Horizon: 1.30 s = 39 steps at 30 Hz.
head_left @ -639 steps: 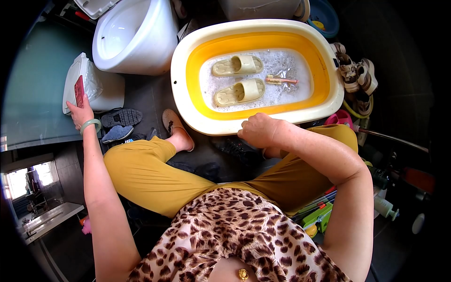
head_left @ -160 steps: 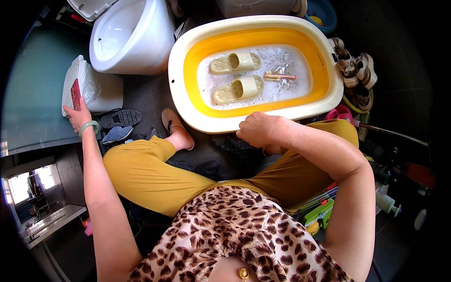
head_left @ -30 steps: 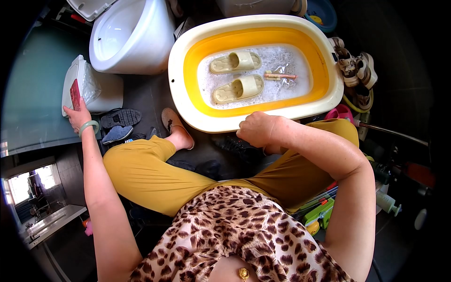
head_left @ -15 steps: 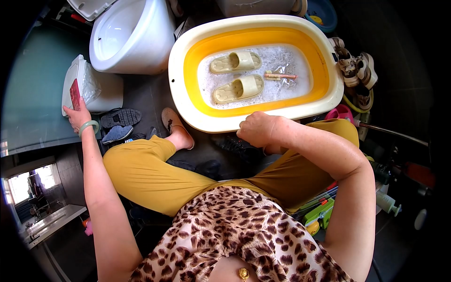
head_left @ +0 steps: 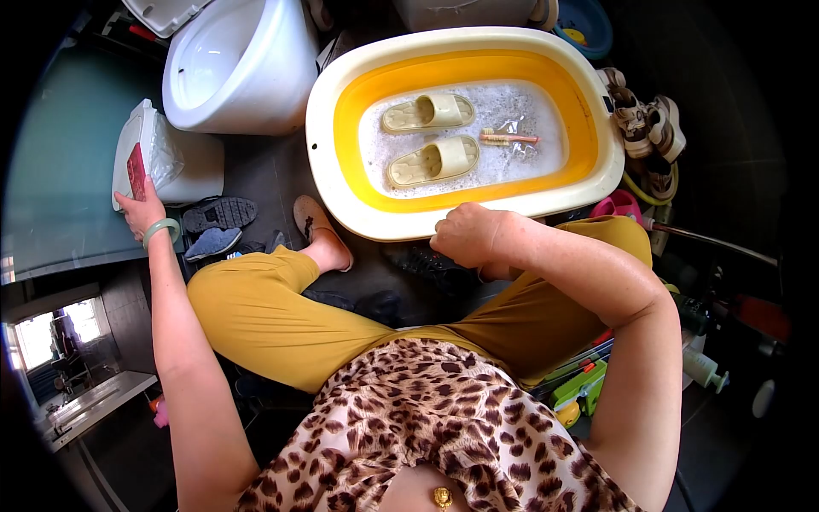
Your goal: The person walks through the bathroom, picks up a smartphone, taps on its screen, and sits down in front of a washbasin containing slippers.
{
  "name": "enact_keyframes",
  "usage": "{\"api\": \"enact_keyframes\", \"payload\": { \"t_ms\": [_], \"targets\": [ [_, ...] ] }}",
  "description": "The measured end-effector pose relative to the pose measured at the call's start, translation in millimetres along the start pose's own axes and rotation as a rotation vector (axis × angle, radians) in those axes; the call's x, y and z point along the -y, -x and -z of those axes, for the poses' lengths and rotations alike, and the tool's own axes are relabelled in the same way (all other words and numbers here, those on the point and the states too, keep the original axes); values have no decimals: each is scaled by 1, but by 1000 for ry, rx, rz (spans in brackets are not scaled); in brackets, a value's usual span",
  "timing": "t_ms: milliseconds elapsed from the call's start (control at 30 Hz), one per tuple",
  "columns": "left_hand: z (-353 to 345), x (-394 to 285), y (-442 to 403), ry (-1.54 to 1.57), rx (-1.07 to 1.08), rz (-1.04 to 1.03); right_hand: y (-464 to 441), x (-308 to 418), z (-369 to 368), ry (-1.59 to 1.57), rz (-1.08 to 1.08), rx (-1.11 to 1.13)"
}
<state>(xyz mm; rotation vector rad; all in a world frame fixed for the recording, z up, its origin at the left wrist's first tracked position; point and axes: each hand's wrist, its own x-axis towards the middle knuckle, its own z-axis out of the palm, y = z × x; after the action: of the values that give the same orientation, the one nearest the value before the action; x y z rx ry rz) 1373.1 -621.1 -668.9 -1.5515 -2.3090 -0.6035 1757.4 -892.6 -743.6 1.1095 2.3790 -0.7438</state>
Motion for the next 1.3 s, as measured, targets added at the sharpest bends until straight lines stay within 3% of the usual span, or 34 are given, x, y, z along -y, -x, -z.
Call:
{"api": "enact_keyframes", "payload": {
  "t_ms": [1300],
  "targets": [
    [-5,4,-3,-4,-4,5,3,1,6,11,9,9]
  ]
}}
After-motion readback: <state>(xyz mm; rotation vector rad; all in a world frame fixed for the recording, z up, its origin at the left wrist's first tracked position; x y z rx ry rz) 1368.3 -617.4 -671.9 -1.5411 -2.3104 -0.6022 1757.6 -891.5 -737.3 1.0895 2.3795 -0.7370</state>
